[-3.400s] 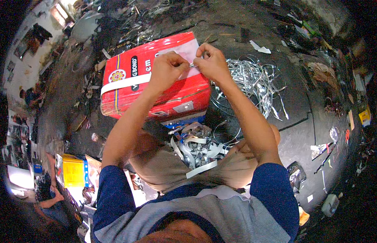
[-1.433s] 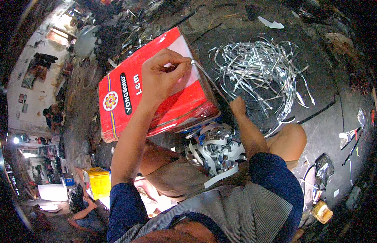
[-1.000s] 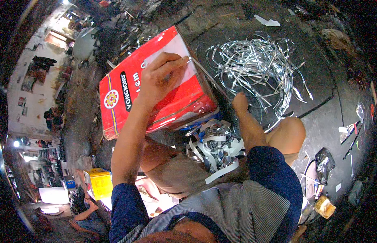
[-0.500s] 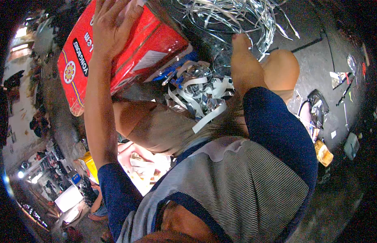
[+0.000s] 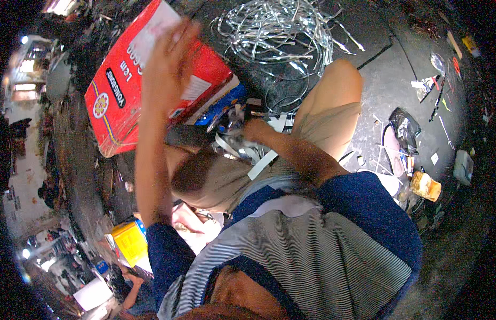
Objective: The person sits on the floor and wraps a red rectangular package with white tape. They repeatedly pull tape from a roll, press it onto the package, and tear off pieces to secure the package.
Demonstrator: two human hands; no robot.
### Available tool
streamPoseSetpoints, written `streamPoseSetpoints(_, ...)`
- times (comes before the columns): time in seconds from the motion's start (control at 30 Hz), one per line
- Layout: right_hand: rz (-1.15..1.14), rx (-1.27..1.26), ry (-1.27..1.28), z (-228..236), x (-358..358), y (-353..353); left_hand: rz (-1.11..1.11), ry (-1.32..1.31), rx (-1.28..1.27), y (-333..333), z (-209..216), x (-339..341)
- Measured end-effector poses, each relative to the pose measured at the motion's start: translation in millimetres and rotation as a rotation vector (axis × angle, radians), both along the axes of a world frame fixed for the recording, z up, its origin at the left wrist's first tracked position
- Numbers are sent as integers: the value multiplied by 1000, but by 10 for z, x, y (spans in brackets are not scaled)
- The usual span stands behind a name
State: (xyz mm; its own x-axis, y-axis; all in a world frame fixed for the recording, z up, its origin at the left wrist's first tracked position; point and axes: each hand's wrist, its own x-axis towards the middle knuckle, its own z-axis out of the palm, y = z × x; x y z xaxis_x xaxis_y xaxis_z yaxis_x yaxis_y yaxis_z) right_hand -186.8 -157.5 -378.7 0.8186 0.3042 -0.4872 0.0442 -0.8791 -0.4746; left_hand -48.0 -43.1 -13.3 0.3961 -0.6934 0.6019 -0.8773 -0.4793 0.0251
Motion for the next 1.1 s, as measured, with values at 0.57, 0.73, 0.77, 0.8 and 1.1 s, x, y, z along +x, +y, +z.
streamPoseSetpoints(0.57,221,702,-277,4205,-239,-816,-270,1371,-922,244,-647,-1842)
streamPoseSetpoints(0.73,388,662,-427,4387,288,-511,73,1336,-808,661,-97,-1737)
streamPoseSetpoints(0.77,395,624,-463,4359,470,-541,242,1198,-718,880,-38,-1636)
streamPoseSetpoints(0.8,408,651,-360,4347,683,-568,428,1065,-626,1127,17,-1541)
streamPoseSetpoints(1.1,411,480,-463,4420,1822,-390,753,661,-309,2931,740,-491)
